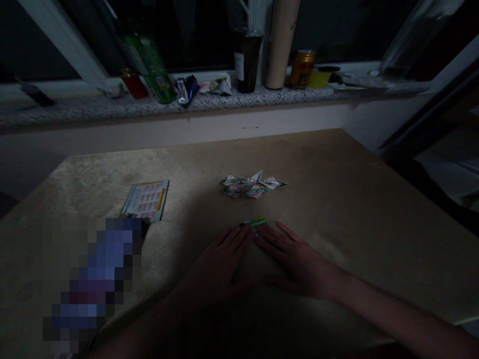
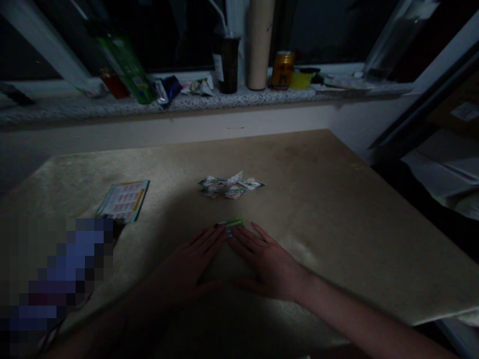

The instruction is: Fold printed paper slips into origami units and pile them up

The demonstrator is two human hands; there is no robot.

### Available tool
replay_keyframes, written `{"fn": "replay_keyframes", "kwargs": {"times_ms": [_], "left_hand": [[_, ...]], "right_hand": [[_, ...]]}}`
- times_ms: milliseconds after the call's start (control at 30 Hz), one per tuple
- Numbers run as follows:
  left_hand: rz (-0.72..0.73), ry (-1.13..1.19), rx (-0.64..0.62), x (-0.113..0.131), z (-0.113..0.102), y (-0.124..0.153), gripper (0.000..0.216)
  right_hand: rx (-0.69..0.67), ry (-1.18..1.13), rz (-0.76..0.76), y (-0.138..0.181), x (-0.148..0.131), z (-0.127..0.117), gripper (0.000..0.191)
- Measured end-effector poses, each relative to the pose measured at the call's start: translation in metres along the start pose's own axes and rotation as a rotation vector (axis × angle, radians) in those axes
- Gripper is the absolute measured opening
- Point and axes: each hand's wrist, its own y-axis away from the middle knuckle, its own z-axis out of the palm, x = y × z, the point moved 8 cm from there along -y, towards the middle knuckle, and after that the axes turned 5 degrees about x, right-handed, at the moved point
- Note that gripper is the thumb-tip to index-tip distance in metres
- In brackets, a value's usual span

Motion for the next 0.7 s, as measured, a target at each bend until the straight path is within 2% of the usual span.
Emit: {"fn": "replay_keyframes", "kwargs": {"times_ms": [233, 467, 700], "left_hand": [[-0.012, -0.021, 0.001, 0.004, 0.001, -0.002, 0.080], [-0.066, -0.051, 0.051, 0.001, 0.003, -0.002, 0.074], [-0.062, 0.008, 0.078, -0.002, 0.000, -0.004, 0.078]], "right_hand": [[0.042, 0.078, -0.027, -0.007, -0.009, -0.007, 0.068], [0.209, 0.223, 0.031, -0.010, -0.021, 0.000, 0.064], [0.188, 0.163, 0.009, -0.008, -0.015, 0.008, 0.064]]}}
